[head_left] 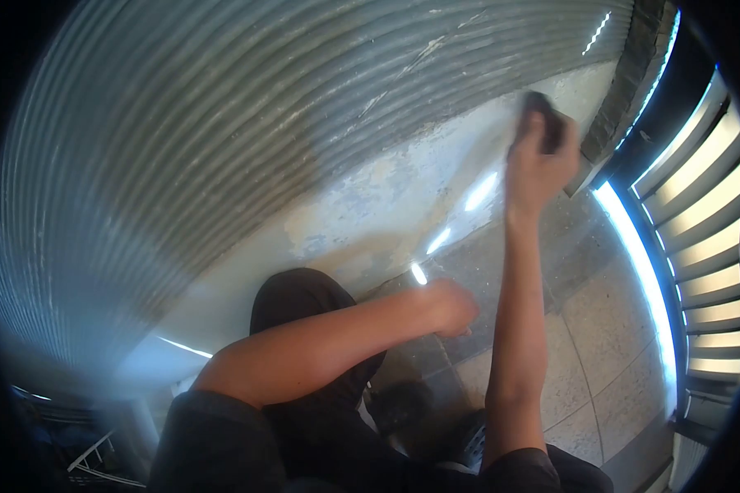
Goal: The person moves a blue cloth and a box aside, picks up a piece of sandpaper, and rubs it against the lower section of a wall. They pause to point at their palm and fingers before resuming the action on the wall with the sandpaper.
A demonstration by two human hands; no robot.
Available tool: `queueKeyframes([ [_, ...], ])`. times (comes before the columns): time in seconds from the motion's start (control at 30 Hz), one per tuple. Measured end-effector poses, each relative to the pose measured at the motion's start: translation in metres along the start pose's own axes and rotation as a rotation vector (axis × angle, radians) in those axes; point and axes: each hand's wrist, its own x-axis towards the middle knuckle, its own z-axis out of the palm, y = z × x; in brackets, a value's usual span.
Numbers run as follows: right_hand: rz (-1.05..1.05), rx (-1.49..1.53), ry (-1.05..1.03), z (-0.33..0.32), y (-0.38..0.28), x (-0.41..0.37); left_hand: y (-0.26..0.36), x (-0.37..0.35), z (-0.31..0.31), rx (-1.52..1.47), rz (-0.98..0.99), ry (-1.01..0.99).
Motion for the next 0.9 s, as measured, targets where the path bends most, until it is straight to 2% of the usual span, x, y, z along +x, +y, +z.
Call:
queueKeyframes([
  [0.03, 0.101, -0.024, 0.143, 0.0, 0.001, 0.01, 0.0, 0.0, 0.001, 0.01, -0.001, 0.004],
  [0.1, -0.16, 0.078, -0.039, -0.003, -0.007, 0.007, 0.001, -0.002, 0.001, 0.015, -0.011, -0.006],
  [0.13, -0.162, 0.112, -0.169, -0.007, -0.027, 0.005, 0.0, -0.004, -0.001, 0.014, -0.023, -0.008],
  [0.17, -0.164, 0.113, -0.17, -0.005, -0.024, 0.009, 0.0, -0.004, -0.004, 0.013, -0.024, -0.006],
  [0.23, -0.015, 0.074, -0.016, -0.002, -0.007, 0.019, 0.002, -0.003, -0.005, -0.017, -0.018, -0.018],
  [0.27, 0.175, 0.016, 0.022, -0.004, -0.001, 0.021, 0.003, -0.003, -0.004, -0.024, -0.019, -0.015],
  [0.3, 0.175, 0.016, 0.022, -0.005, 0.001, 0.015, 0.003, -0.002, -0.004, -0.016, -0.024, -0.033],
  [0.37, -0.306, -0.004, -0.236, -0.011, -0.014, 0.001, 0.001, -0.002, -0.007, 0.016, -0.02, -0.064],
  [0.43, -0.338, 0.057, -0.292, -0.01, -0.017, 0.004, 0.001, -0.003, -0.001, -0.009, -0.027, -0.016],
  [0.5, -0.04, 0.043, 0.006, -0.003, 0.003, 0.018, 0.002, -0.003, -0.001, -0.035, -0.031, -0.024],
  [0.57, -0.083, 0.067, -0.007, -0.006, 0.002, 0.019, 0.003, -0.001, -0.002, -0.035, -0.029, -0.036],
  [0.63, -0.528, 0.062, -0.307, -0.015, -0.008, 0.007, 0.001, 0.0, 0.001, -0.03, -0.049, -0.04],
  [0.67, -0.62, 0.075, -0.387, -0.016, -0.013, -0.001, 0.001, -0.002, -0.004, -0.025, -0.052, -0.037],
  [0.7, -0.564, 0.107, -0.371, -0.012, -0.015, -0.006, 0.004, -0.004, -0.008, -0.022, -0.05, -0.05],
  [0.77, -0.165, 0.132, -0.14, -0.001, -0.01, 0.0, 0.005, -0.005, -0.005, -0.036, -0.05, -0.064],
  [0.8, -0.046, 0.216, -0.016, 0.007, -0.001, 0.004, 0.003, -0.004, -0.001, -0.038, -0.03, -0.034],
  [0.83, -0.045, 0.216, -0.014, 0.002, -0.004, 0.001, 0.002, -0.003, 0.0, -0.028, -0.008, -0.005],
  [0.9, -0.414, -0.017, -0.334, -0.015, -0.015, -0.002, 0.004, -0.007, -0.005, -0.016, -0.017, -0.018],
])
